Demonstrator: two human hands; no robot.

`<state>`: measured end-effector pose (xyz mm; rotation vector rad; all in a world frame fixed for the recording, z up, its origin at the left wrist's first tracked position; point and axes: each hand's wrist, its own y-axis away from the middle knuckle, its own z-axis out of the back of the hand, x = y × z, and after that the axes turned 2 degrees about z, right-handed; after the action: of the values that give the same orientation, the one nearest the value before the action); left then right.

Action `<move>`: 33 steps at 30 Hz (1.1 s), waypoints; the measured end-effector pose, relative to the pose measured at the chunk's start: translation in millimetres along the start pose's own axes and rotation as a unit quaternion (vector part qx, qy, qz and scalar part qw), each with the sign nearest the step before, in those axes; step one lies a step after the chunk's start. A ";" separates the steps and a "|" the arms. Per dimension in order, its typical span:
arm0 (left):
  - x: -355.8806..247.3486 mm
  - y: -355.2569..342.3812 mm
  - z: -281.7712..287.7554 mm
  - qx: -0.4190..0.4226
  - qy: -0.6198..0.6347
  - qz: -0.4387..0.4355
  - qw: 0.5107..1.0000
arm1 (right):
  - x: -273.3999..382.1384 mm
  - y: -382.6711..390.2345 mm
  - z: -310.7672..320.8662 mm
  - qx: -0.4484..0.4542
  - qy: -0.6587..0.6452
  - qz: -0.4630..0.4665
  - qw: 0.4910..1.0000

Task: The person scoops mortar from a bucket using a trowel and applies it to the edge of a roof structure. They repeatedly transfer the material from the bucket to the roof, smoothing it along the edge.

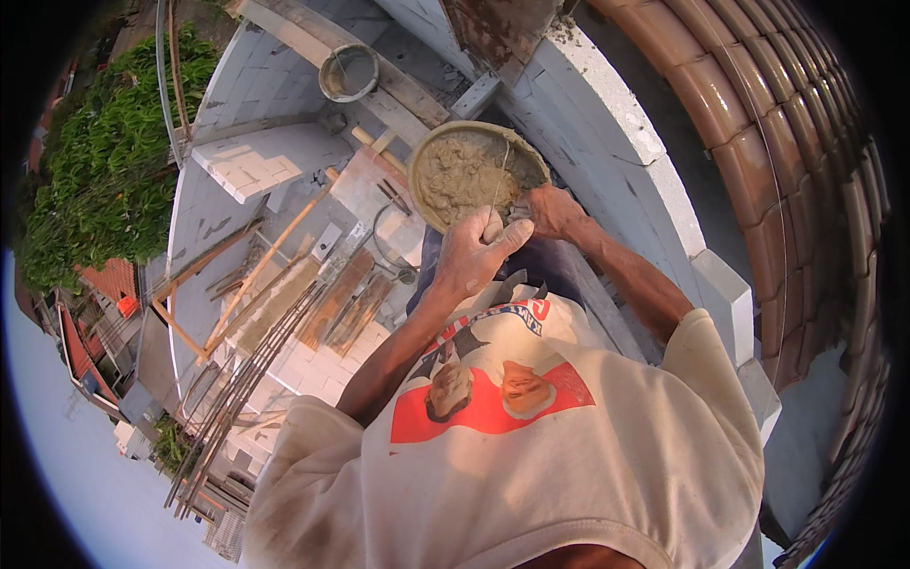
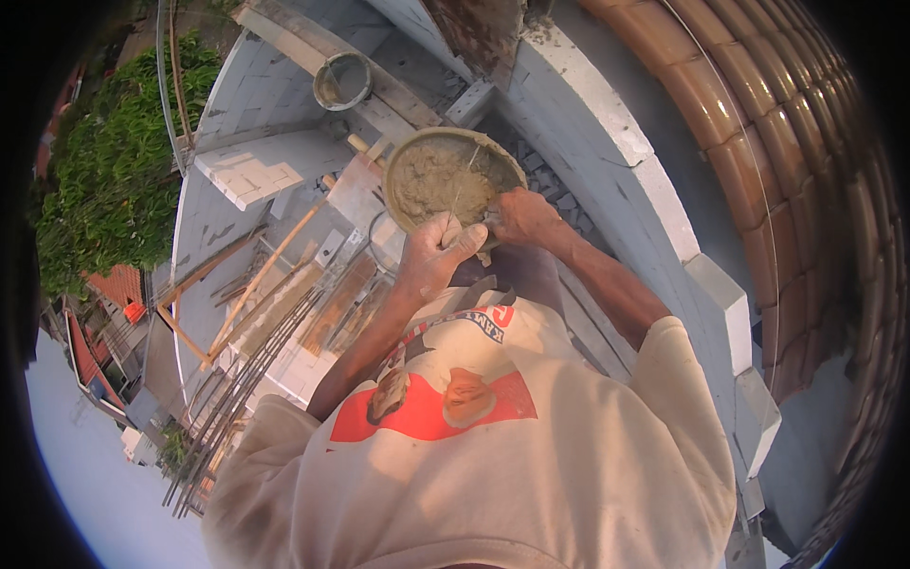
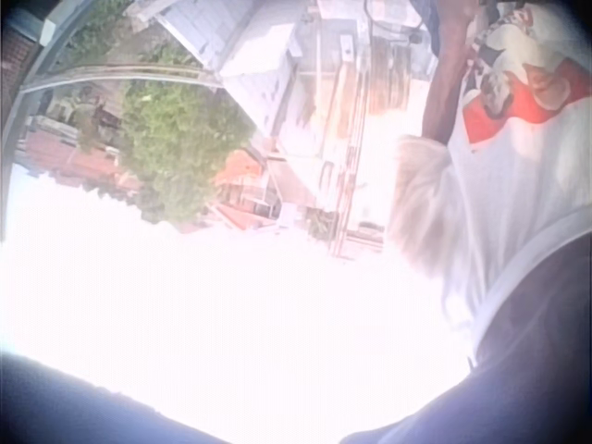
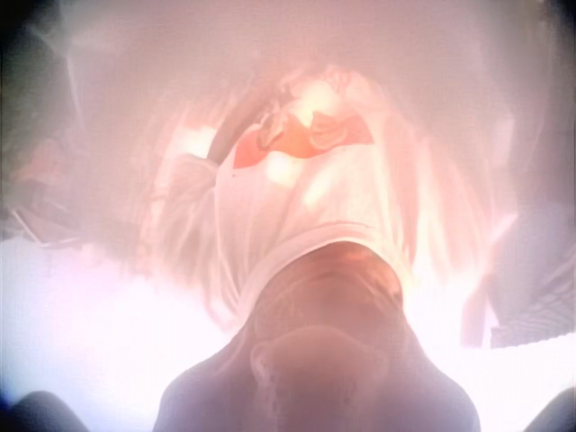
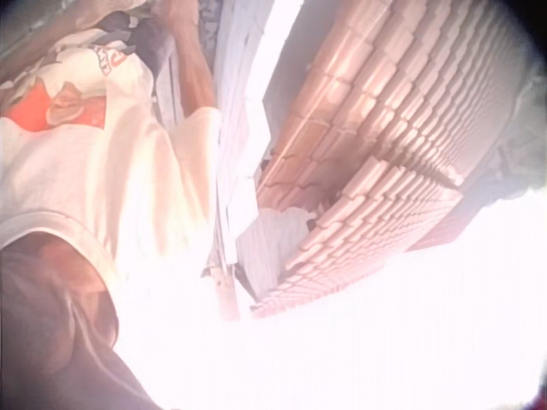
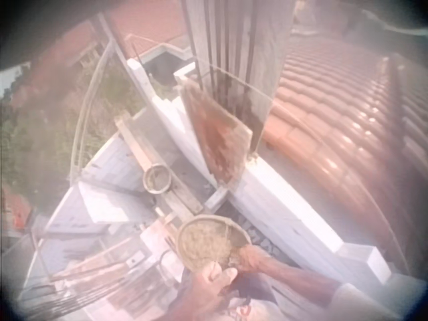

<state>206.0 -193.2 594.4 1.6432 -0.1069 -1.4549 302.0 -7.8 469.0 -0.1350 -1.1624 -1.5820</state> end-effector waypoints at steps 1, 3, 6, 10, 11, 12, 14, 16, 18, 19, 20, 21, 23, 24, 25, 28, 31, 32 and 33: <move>0.7 -1.6 2.0 -0.007 0.005 -0.007 1.000 | 0.4 6.4 4.1 -0.001 -0.021 0.006 1.000; 4.3 -3.6 6.9 -0.021 0.015 -0.022 0.999 | -12.4 7.0 -11.4 -0.028 -0.053 0.036 0.998; 8.8 -6.5 14.1 -0.026 0.006 -0.018 0.999 | -9.2 4.2 -6.4 -0.029 -0.061 0.040 0.997; 11.7 -6.8 17.4 -0.026 0.038 -0.026 0.999 | -7.0 8.6 -0.2 -0.061 -0.092 0.065 0.992; 9.7 -6.0 18.8 -0.029 0.041 -0.033 0.998 | -7.7 10.1 1.6 -0.064 -0.096 0.065 0.991; 8.0 -5.3 20.2 -0.031 0.045 -0.041 0.998 | -8.3 11.6 3.2 -0.067 -0.100 0.066 0.991; 13.4 -8.2 21.9 -0.026 0.065 -0.024 0.997 | -9.6 15.4 8.5 -0.076 -0.108 0.060 0.989; 12.5 -9.8 22.8 -0.028 0.096 -0.014 0.995 | -9.2 22.9 14.3 -0.089 -0.118 0.046 0.988; 7.2 -7.1 22.9 -0.039 0.137 -0.012 0.990 | -7.6 36.6 21.4 -0.093 -0.146 0.028 0.984; 11.8 -6.9 24.9 -0.034 0.143 -0.010 0.989 | -6.8 46.2 24.9 -0.099 -0.159 0.016 0.982; 20.1 -11.2 29.1 -0.028 0.148 -0.015 0.989 | -7.5 55.3 30.1 -0.105 -0.174 0.007 0.979; 27.3 -14.1 31.0 -0.021 0.152 -0.019 0.988 | -7.0 67.7 32.6 -0.112 -0.190 -0.002 0.975; 29.3 -17.5 27.2 -0.024 0.189 -0.006 0.982 | -10.2 88.3 43.0 -0.131 -0.202 -0.025 0.970; 25.3 -15.6 26.3 -0.029 0.188 0.002 0.982 | -10.6 99.2 49.8 -0.137 -0.201 -0.038 0.969; 21.6 -13.4 26.0 -0.033 0.187 0.013 0.982 | -11.4 111.1 56.5 -0.152 -0.206 -0.051 0.965; 26.8 -13.1 27.3 -0.042 0.173 0.012 0.984 | -16.0 142.1 85.7 -0.186 -0.221 -0.107 0.952; 30.0 -8.8 28.4 -0.058 0.155 0.012 0.986 | -5.8 169.9 124.8 -0.229 -0.246 -0.186 0.923; 29.0 -6.8 28.4 -0.062 0.154 0.016 0.986 | -3.5 172.7 136.9 -0.265 -0.225 -0.180 0.920; 28.4 -5.9 28.7 -0.066 0.154 0.021 0.986 | -3.6 172.8 150.2 -0.299 -0.204 -0.172 0.916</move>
<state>188.0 -222.6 572.5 1.7242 0.1269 -1.1354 370.9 119.9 646.2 -0.7256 -1.0023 -2.2698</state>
